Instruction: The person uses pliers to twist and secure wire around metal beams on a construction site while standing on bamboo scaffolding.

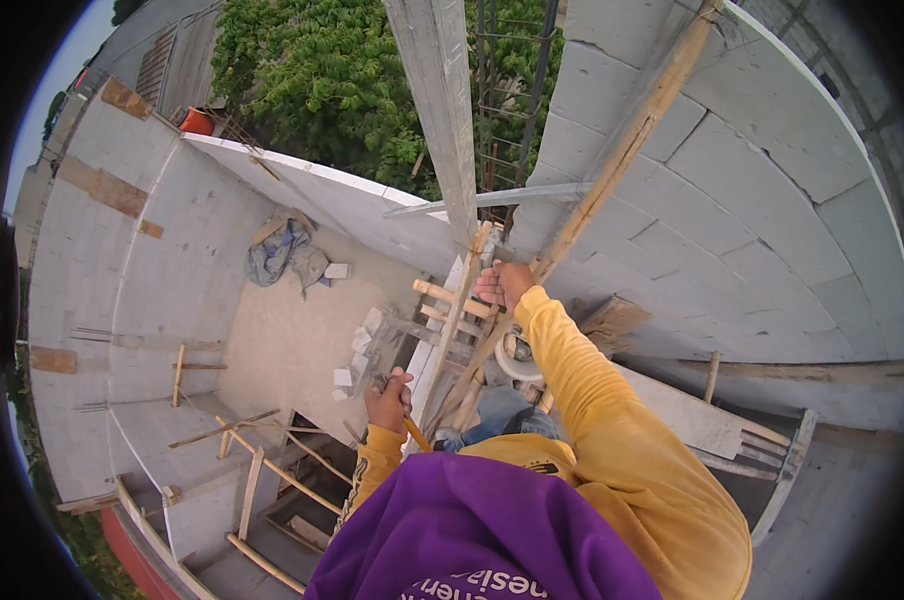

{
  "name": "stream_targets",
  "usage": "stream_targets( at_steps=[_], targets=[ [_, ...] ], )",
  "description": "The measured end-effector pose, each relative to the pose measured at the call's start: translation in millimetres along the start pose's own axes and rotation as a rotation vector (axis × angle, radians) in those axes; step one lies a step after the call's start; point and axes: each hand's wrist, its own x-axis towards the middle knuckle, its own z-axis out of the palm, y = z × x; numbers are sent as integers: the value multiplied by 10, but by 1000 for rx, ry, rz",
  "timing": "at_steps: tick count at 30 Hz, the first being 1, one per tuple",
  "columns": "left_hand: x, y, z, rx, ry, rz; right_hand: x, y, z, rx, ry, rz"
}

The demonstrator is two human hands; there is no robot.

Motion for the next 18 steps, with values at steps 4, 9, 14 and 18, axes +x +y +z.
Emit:
stream_targets(
  at_steps=[4,9,14,18],
  targets=[
    [-12,216,430,-102,-180,-12,-755,385,-108,-482,-322,-76],
    [22,388,1072,-258,-281,-62,-1506,739,-34,-821,-785,-490],
    [-15,353,1540,-166,-480,6,-1655,506,-131,-923,-231,-411],
    [51,266,1748,-104,-598,28,-1617,242,-471,-790,-241,-229]
  ],
)
